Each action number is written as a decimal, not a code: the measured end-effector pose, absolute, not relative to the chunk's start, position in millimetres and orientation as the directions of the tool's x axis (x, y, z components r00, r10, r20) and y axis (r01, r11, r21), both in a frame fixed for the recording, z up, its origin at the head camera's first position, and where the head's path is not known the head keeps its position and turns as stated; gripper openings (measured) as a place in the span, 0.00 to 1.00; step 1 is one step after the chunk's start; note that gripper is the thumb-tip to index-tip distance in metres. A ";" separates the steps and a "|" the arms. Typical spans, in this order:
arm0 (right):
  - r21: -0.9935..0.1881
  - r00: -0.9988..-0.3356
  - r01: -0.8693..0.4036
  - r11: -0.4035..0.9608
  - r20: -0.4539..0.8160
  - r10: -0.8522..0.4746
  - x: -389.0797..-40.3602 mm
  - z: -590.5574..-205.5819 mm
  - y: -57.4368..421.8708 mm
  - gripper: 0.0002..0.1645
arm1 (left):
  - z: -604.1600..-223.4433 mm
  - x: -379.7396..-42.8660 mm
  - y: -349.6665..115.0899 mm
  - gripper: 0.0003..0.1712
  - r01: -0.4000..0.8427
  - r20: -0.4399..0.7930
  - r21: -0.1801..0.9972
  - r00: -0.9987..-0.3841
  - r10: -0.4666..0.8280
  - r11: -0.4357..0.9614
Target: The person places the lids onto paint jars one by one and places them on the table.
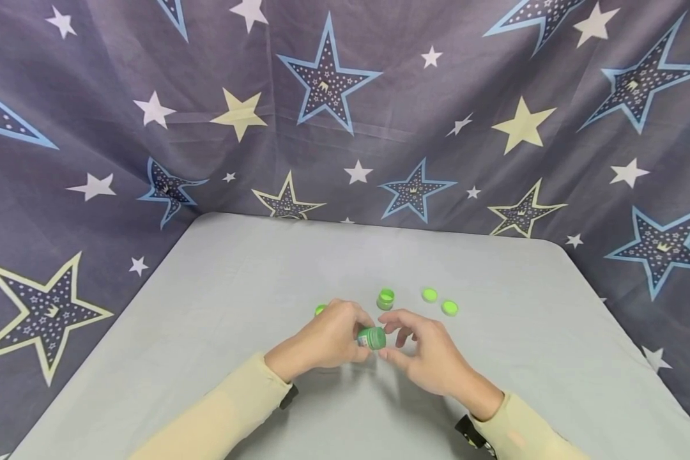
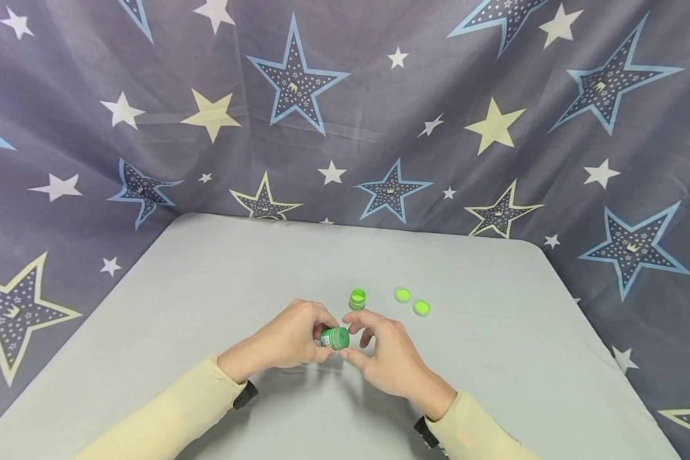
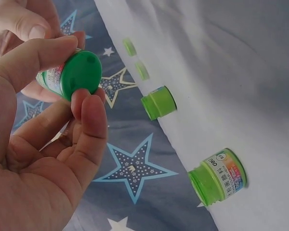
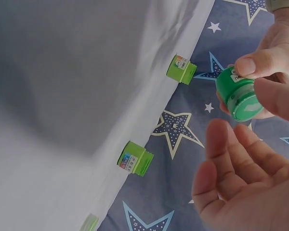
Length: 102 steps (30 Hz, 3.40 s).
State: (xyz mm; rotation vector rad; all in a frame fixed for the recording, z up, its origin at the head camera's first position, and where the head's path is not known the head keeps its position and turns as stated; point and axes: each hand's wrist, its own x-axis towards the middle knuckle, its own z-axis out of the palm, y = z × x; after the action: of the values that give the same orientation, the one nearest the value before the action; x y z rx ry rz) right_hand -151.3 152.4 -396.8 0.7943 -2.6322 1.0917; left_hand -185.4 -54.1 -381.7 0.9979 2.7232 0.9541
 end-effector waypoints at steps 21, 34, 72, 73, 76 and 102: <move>-0.623 -0.865 -0.500 0.601 0.329 -0.379 -153.5 -399.4 147.4 0.13 | -381.7 -186.1 -55.8 0.13 0.554 0.129 0.600 -0.779 0.614 0.577; -0.630 -0.933 -0.359 0.688 0.225 -0.282 -154.6 -396.4 146.4 0.17 | -382.2 -186.7 -52.9 0.14 0.540 0.114 0.607 -0.785 0.609 0.582; -0.631 -0.860 -0.510 0.584 0.369 -0.353 -155.5 -402.1 147.0 0.12 | -380.2 -186.6 -53.5 0.12 0.536 0.114 0.613 -0.787 0.606 0.581; -0.633 -0.865 -0.502 0.590 0.363 -0.347 -155.4 -401.9 146.7 0.11 | -380.1 -186.5 -53.4 0.12 0.536 0.114 0.613 -0.787 0.606 0.581; -0.626 -0.878 -0.479 0.615 0.348 -0.329 -155.6 -401.4 145.8 0.10 | -380.2 -186.3 -52.9 0.12 0.534 0.113 0.619 -0.786 0.607 0.576; -0.564 -0.787 -0.617 0.549 0.468 -0.403 -155.9 -404.6 148.4 0.26 | -378.4 -186.9 -54.7 0.17 0.544 0.117 0.596 -0.787 0.606 0.591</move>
State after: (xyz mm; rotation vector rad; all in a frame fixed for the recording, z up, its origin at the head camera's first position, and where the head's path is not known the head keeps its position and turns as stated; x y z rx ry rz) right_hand -155.9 148.4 -404.6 0.8469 -2.5043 1.0761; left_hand -186.9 -54.7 -378.4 0.9836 2.7132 0.9655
